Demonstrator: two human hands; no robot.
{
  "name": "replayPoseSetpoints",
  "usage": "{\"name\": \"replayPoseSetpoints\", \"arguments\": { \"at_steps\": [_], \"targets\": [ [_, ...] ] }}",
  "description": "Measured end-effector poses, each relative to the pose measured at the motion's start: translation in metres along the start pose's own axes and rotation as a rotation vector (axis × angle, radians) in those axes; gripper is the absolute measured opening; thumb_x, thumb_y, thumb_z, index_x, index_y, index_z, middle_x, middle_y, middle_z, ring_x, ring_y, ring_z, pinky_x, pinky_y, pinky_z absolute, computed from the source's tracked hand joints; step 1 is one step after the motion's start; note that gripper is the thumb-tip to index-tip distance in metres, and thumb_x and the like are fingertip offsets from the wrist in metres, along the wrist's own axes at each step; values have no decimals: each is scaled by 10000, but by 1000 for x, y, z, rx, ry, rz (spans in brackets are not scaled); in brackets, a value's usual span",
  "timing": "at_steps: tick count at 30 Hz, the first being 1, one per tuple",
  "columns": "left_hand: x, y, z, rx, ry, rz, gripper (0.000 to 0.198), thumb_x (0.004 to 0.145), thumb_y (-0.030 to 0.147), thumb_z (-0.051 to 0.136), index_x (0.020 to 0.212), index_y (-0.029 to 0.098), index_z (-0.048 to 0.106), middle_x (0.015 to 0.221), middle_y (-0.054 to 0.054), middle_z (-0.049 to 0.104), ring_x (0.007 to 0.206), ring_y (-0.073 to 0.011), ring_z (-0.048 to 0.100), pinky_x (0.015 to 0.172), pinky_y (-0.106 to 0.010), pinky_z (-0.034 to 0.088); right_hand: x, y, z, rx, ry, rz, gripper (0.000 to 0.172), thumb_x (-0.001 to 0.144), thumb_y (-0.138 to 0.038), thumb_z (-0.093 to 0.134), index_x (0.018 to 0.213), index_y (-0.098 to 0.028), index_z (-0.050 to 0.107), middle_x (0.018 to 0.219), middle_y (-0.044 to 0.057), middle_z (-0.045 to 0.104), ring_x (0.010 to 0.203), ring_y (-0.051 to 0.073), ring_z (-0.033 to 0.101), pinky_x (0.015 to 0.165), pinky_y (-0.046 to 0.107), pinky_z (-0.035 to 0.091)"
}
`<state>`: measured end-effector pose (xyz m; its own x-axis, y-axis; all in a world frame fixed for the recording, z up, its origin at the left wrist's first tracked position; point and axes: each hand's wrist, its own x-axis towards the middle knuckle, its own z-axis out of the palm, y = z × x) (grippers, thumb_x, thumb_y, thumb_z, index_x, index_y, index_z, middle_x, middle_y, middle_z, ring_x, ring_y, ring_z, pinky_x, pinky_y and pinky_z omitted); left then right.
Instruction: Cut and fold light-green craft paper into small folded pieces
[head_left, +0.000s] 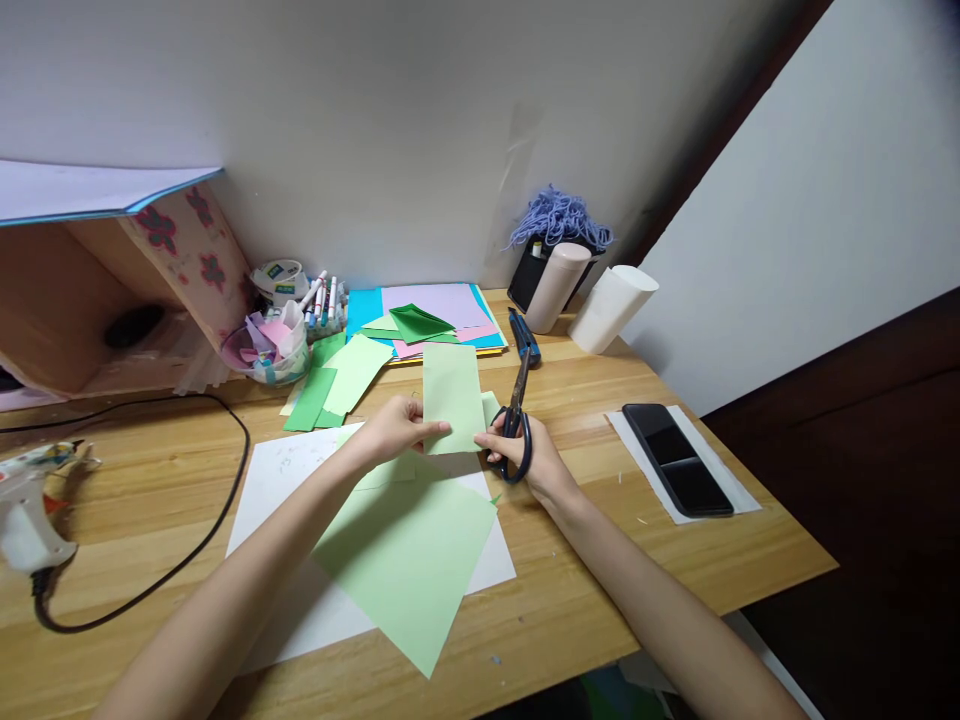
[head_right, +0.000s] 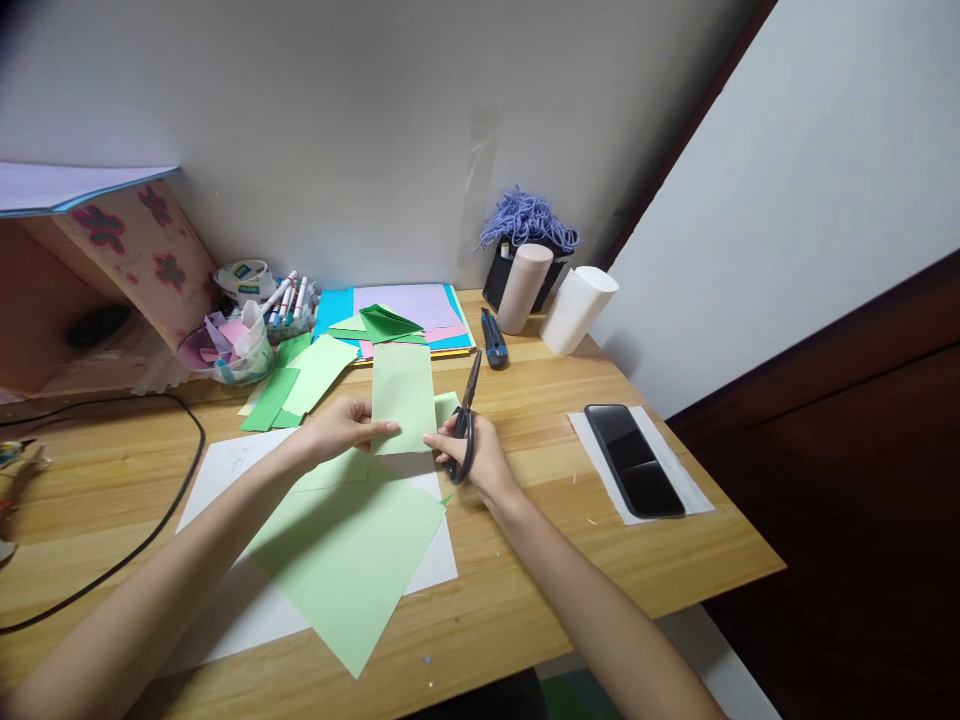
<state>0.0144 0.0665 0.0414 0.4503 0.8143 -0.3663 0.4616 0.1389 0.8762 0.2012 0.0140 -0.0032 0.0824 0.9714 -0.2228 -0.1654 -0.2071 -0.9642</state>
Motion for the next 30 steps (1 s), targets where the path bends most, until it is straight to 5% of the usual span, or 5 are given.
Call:
{"name": "replayPoseSetpoints", "arguments": {
  "at_steps": [15,24,30],
  "targets": [
    [5,-14,39,-191,352,109,391,692,461,589,821,99,663,812,-76,691,683,-188,613,549,-240,433,-3,-3,3,12,5,8,456,458,-353,800,715,-167,472,570,-60,545,429,77,520,430,197,428],
    [3,-14,45,-213,388,117,420,710,494,563,816,96,646,822,-88,689,710,-206,619,542,-243,441,-4,-5,4,1,29,10,483,460,-385,801,734,-175,463,574,-56,545,432,86,522,421,197,429],
    [2,-12,40,-258,485,208,373,746,496,530,826,133,562,705,-37,649,508,-141,592,444,-216,425,-2,-1,7,83,-131,23,493,663,-660,538,724,-179,451,510,-31,527,394,81,478,455,223,450]
  ]
}}
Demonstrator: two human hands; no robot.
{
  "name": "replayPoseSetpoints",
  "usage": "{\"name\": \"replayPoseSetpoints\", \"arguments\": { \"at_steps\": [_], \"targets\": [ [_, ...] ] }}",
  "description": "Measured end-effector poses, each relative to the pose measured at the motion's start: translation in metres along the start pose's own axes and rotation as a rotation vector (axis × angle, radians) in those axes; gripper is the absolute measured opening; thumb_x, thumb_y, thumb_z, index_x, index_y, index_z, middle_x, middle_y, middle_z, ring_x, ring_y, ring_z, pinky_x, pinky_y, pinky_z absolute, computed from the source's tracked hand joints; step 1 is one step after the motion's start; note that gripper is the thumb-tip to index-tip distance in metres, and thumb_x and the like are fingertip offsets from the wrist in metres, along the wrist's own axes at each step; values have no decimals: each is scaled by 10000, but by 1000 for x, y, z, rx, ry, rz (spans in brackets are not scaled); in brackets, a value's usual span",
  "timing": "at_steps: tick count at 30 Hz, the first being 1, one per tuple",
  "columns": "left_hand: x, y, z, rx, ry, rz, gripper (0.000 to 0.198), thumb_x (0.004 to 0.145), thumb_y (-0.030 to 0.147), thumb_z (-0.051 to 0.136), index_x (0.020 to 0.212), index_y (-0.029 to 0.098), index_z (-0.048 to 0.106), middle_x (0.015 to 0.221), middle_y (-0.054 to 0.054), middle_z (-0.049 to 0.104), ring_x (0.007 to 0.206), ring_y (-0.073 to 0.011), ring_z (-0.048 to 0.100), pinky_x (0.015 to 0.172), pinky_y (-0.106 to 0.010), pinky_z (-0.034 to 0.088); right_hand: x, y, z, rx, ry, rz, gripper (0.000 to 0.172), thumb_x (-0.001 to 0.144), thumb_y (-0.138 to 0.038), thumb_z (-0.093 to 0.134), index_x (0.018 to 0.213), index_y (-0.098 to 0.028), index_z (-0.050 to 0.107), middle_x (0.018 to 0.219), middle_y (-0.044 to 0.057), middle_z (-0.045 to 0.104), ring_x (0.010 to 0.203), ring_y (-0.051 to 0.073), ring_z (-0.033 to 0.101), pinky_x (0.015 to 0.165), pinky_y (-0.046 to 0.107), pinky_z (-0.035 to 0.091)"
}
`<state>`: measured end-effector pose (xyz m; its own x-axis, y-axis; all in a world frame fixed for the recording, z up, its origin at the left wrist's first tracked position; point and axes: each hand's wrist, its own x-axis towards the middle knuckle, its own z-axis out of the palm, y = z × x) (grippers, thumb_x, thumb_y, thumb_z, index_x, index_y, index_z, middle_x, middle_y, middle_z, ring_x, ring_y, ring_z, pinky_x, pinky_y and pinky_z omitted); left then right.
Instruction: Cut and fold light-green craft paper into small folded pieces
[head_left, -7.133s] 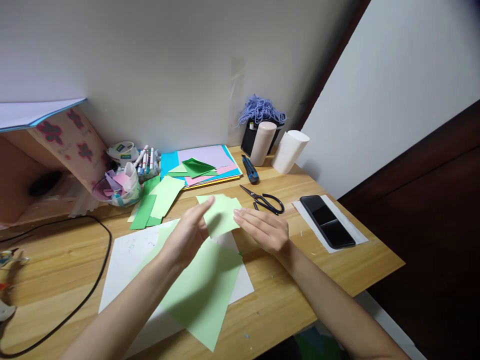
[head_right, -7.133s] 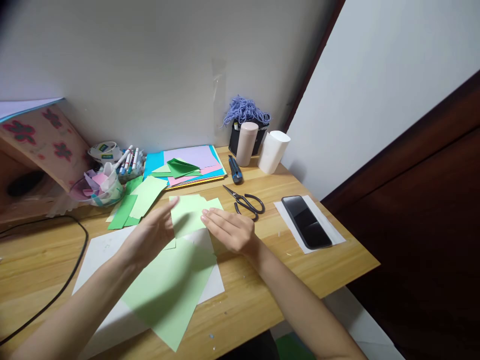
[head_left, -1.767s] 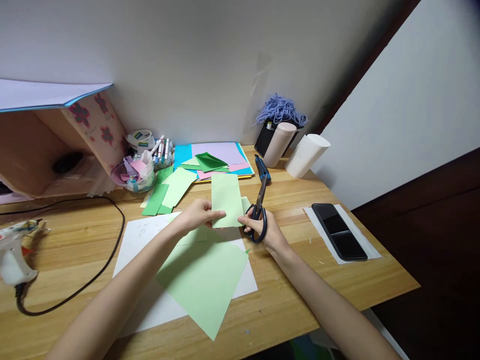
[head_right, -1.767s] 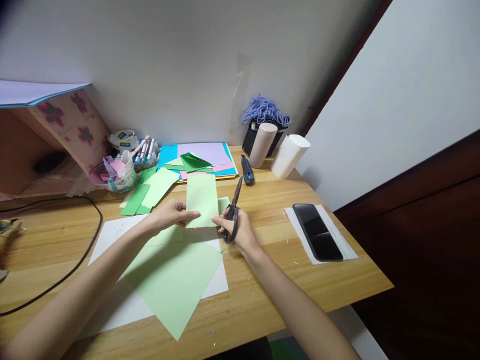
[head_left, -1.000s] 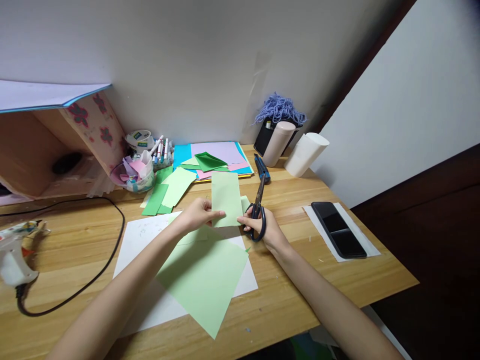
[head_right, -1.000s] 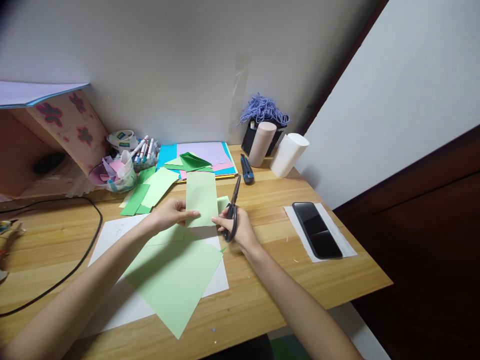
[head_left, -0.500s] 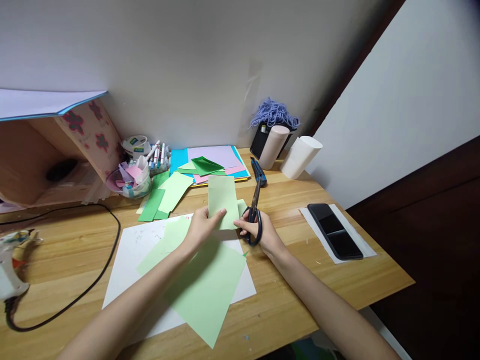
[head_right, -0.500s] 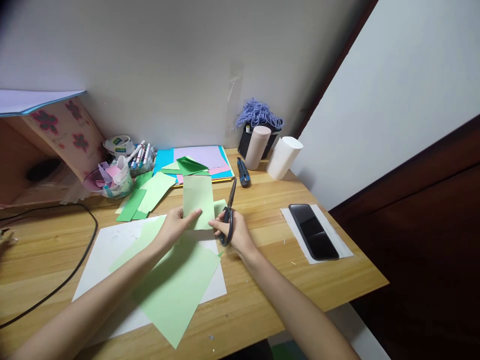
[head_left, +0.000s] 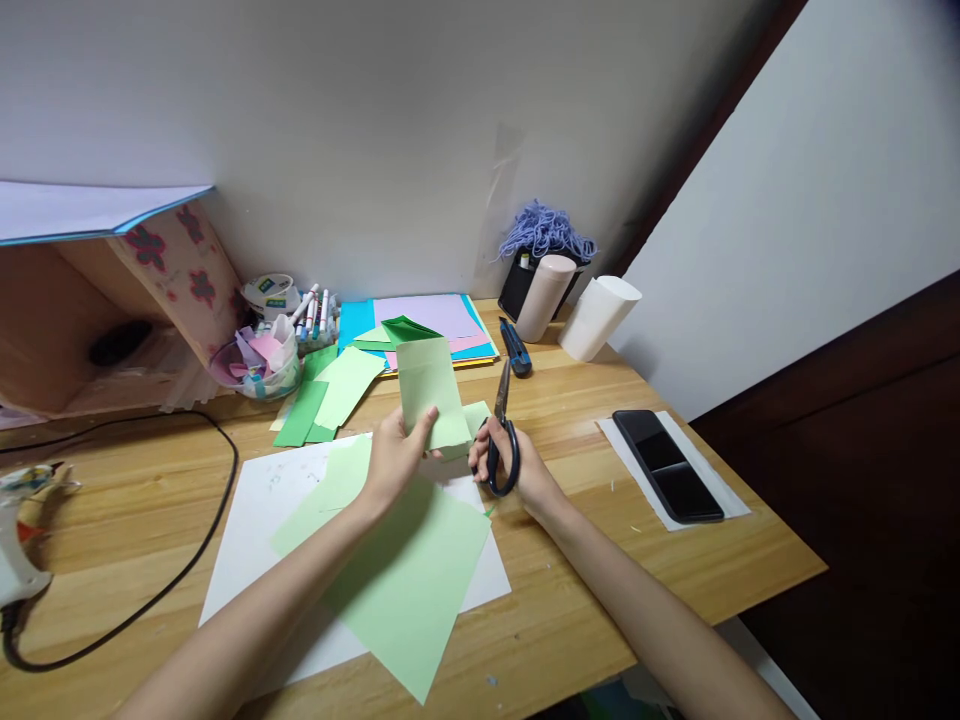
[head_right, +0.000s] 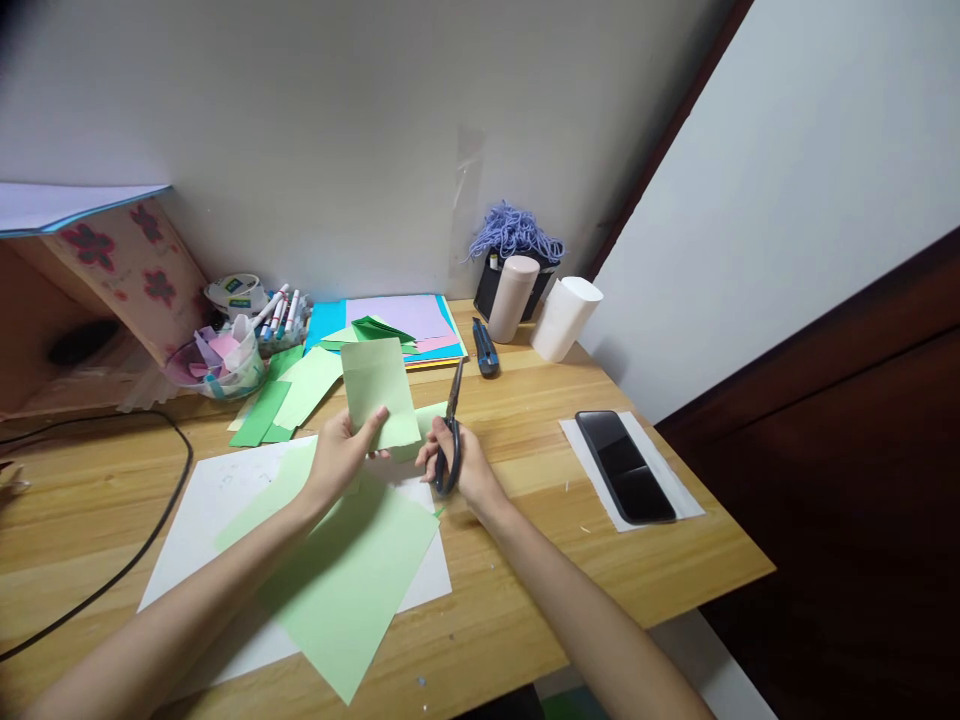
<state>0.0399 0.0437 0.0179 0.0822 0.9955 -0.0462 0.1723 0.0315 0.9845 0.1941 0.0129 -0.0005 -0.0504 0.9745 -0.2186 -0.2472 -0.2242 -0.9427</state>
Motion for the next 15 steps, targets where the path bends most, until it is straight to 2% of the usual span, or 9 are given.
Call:
{"name": "replayPoseSetpoints", "arguments": {
  "at_steps": [3,7,10,15],
  "targets": [
    [5,7,-9,57,75,105,313,762,466,528,742,154,516,528,27,553,384,-98,516,398,-194,383,-4,5,6,80,-174,80,629,579,-806,418,733,-196,423,533,-51,497,389,75,455,520,276,497],
    [11,17,-22,136,155,186,297,779,424,522,638,169,461,421,60,444,343,-72,439,370,-178,332,-15,9,11,52,-409,158,673,546,-834,377,750,-195,420,544,-69,445,406,59,430,587,297,505],
    [12,22,-27,173,172,202,300,786,407,514,611,175,440,412,61,432,343,-67,422,370,-175,321,-23,7,11,-11,-456,163,667,577,-816,378,793,-188,445,536,-72,432,415,62,448,585,274,487],
    [8,24,-24,167,160,197,280,778,401,522,626,180,442,427,61,448,345,-73,431,367,-182,325,-29,3,11,-101,-435,174,700,573,-823,366,812,-174,478,518,-62,440,425,89,495,510,243,451]
  ]
}}
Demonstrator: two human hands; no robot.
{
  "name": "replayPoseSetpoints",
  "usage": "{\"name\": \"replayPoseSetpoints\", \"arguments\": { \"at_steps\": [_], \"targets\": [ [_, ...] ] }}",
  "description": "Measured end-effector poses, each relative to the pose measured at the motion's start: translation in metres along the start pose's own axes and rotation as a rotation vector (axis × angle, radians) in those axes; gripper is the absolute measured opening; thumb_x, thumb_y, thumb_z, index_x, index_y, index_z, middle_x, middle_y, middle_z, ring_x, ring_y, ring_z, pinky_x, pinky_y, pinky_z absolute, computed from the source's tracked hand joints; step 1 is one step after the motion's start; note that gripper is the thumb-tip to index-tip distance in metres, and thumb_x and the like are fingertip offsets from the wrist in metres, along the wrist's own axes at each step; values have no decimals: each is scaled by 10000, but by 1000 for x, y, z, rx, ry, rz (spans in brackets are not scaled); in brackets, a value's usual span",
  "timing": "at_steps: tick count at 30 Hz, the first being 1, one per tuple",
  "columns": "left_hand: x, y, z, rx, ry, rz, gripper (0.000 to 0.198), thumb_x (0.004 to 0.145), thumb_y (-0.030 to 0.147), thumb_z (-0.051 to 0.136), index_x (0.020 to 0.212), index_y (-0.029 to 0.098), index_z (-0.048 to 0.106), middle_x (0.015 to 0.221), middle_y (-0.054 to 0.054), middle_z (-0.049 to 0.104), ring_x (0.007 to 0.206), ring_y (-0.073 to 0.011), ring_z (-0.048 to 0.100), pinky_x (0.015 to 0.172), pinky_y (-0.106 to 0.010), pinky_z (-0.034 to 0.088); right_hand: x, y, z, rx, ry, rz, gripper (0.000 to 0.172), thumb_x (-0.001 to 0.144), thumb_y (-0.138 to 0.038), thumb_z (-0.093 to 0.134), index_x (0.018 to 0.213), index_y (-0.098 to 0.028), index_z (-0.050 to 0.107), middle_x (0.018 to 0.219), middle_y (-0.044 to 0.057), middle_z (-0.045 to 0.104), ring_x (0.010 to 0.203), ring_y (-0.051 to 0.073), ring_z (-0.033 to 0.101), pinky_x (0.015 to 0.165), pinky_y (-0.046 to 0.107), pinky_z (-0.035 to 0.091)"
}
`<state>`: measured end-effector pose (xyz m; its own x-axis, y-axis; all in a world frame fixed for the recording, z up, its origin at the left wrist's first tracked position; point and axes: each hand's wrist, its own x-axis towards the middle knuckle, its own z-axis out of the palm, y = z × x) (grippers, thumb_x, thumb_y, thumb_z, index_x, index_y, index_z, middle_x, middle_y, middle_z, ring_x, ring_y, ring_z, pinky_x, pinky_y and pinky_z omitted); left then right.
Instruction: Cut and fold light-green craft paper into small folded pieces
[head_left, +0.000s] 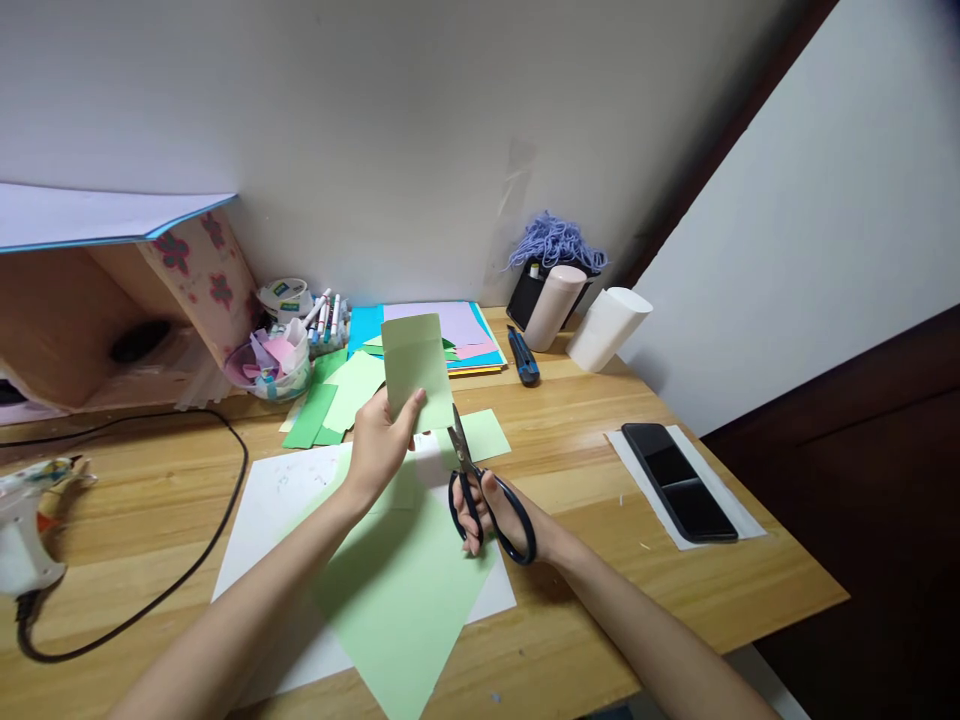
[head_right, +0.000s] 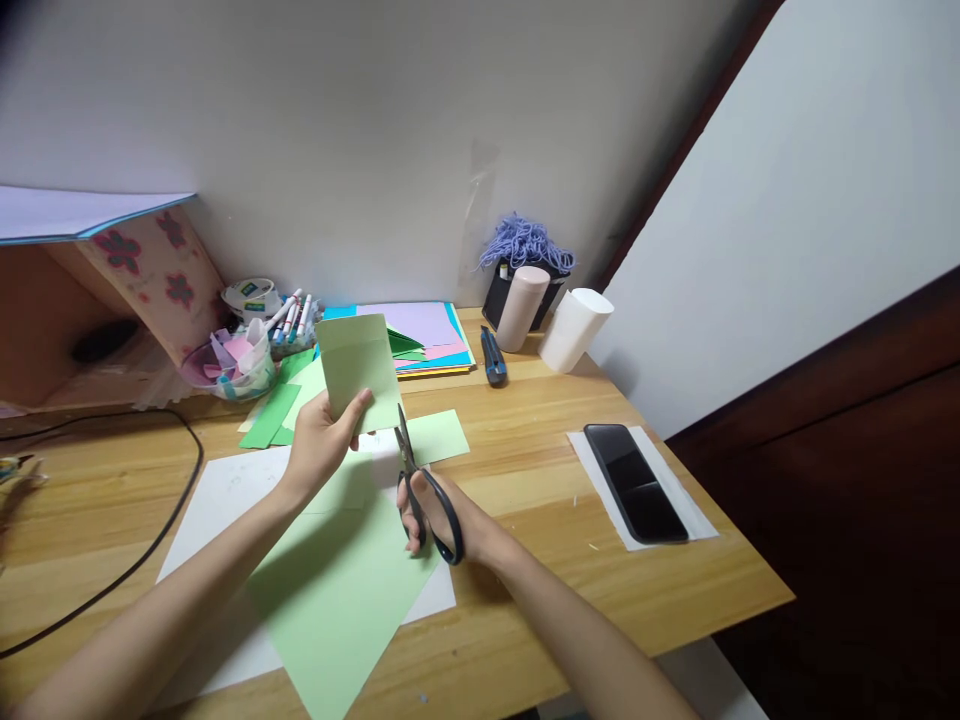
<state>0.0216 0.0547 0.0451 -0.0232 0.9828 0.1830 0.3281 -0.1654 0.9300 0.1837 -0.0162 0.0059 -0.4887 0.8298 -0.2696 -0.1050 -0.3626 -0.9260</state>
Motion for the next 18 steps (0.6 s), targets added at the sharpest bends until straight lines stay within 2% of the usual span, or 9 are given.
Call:
{"name": "replayPoseSetpoints", "arguments": {
  "at_steps": [14,18],
  "targets": [
    [-4,-1,4,-1,-31,4,275,797,396,507,640,178,446,427,59,457,349,-69,434,368,-175,329,2,-7,7,49,96,33,672,497,-819,468,723,-186,446,462,-83,421,356,74,457,421,209,417],
    [-5,0,4,10,-27,-5,291,797,401,504,623,176,445,416,58,455,344,-68,431,371,-175,330,3,-8,11,34,147,26,665,491,-797,512,768,-196,441,448,-92,414,340,77,447,376,196,406]
  ]
}}
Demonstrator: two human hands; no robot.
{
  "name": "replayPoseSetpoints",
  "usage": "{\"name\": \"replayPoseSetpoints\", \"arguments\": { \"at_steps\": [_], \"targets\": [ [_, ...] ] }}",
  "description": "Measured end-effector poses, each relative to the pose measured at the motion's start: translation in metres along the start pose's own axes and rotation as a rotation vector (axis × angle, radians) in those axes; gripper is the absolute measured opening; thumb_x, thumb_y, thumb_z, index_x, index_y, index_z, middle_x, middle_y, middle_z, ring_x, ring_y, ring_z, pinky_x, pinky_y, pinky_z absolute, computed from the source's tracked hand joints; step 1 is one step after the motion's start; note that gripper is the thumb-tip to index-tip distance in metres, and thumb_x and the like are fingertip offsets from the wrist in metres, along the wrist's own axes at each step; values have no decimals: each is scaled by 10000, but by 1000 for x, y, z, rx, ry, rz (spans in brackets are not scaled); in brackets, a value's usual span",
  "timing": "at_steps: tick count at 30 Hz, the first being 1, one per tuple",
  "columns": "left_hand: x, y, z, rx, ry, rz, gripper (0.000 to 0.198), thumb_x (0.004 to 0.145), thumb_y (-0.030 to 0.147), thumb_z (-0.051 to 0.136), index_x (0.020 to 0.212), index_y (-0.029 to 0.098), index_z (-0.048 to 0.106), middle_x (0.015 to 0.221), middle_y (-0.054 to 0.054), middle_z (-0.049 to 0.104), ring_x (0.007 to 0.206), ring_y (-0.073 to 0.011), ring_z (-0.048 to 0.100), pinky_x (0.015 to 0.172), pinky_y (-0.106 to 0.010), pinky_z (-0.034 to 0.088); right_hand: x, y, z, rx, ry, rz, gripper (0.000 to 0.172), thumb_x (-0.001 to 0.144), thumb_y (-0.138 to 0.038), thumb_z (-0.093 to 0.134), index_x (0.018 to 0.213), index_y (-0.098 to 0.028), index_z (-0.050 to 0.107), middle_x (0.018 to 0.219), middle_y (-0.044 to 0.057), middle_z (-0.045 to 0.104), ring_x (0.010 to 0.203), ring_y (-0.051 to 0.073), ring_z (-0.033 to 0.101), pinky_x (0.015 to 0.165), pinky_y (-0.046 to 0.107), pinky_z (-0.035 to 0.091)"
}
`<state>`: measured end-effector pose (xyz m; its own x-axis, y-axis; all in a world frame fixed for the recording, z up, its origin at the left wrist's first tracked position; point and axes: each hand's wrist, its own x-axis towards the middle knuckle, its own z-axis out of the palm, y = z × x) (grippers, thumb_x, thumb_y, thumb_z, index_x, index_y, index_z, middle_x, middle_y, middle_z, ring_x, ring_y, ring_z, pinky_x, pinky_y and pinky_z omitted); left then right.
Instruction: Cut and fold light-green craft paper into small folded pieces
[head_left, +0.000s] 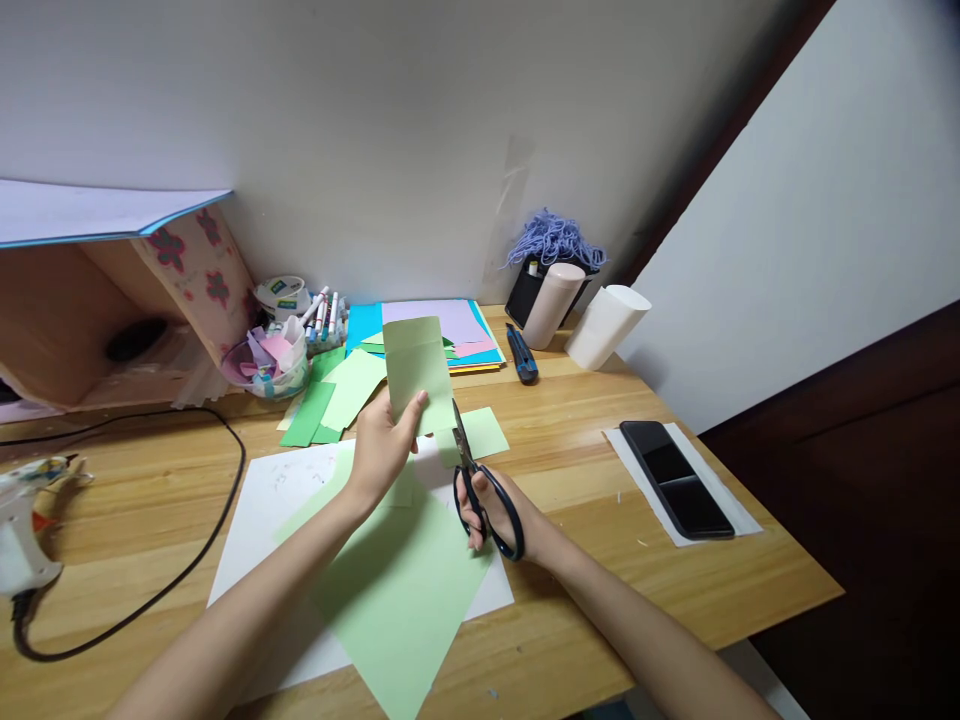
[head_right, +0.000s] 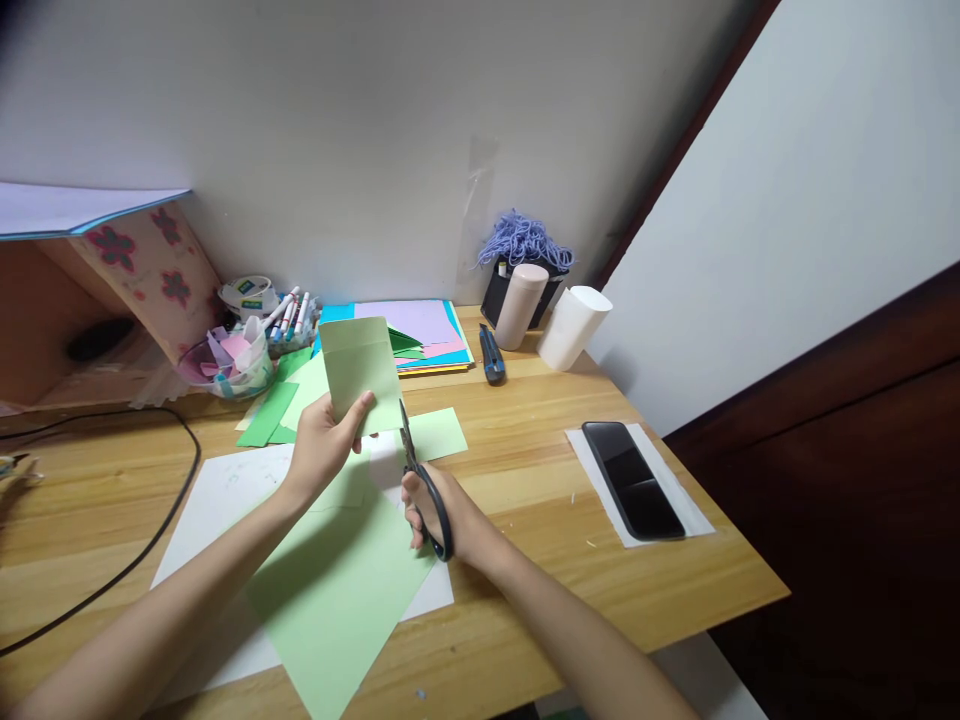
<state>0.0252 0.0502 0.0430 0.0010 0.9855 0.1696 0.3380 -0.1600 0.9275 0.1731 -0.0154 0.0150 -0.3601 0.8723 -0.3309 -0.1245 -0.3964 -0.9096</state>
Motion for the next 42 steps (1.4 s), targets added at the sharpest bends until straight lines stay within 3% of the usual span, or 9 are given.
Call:
{"name": "replayPoseSetpoints", "arguments": {
  "at_steps": [11,18,25,36,42],
  "targets": [
    [1,-1,1,-29,19,-18,281,789,373,521,615,159,466,417,55,464,333,-59,429,357,-159,326,4,23,-9,-287,96,-170,497,746,-660,427,777,-166,451,497,-78,392,338,51,415,329,162,368],
    [1,0,0,-49,2,-23,273,785,366,528,619,158,467,417,57,458,332,-61,431,353,-160,328,7,24,-11,-281,51,-144,585,691,-749,368,773,-174,434,487,-79,386,337,59,407,331,184,387],
    [-5,8,3,-40,-49,-35,285,785,379,527,618,157,464,408,59,452,334,-60,433,358,-157,324,2,9,-1,-166,62,-135,649,602,-805,389,799,-187,426,469,-85,390,357,68,430,363,183,388],
    [-4,7,3,-54,-57,-72,317,778,417,527,610,160,449,384,64,434,329,-67,429,357,-161,313,4,19,-9,-316,105,-207,504,755,-673,390,738,-171,437,492,-76,401,344,57,438,345,168,365],
    [-6,9,4,-56,-94,-121,339,769,442,529,599,161,446,372,61,431,337,-67,413,367,-161,304,4,19,-6,-229,62,-179,639,647,-797,307,778,-181,420,496,-80,391,371,68,443,383,191,400]
  ]
}}
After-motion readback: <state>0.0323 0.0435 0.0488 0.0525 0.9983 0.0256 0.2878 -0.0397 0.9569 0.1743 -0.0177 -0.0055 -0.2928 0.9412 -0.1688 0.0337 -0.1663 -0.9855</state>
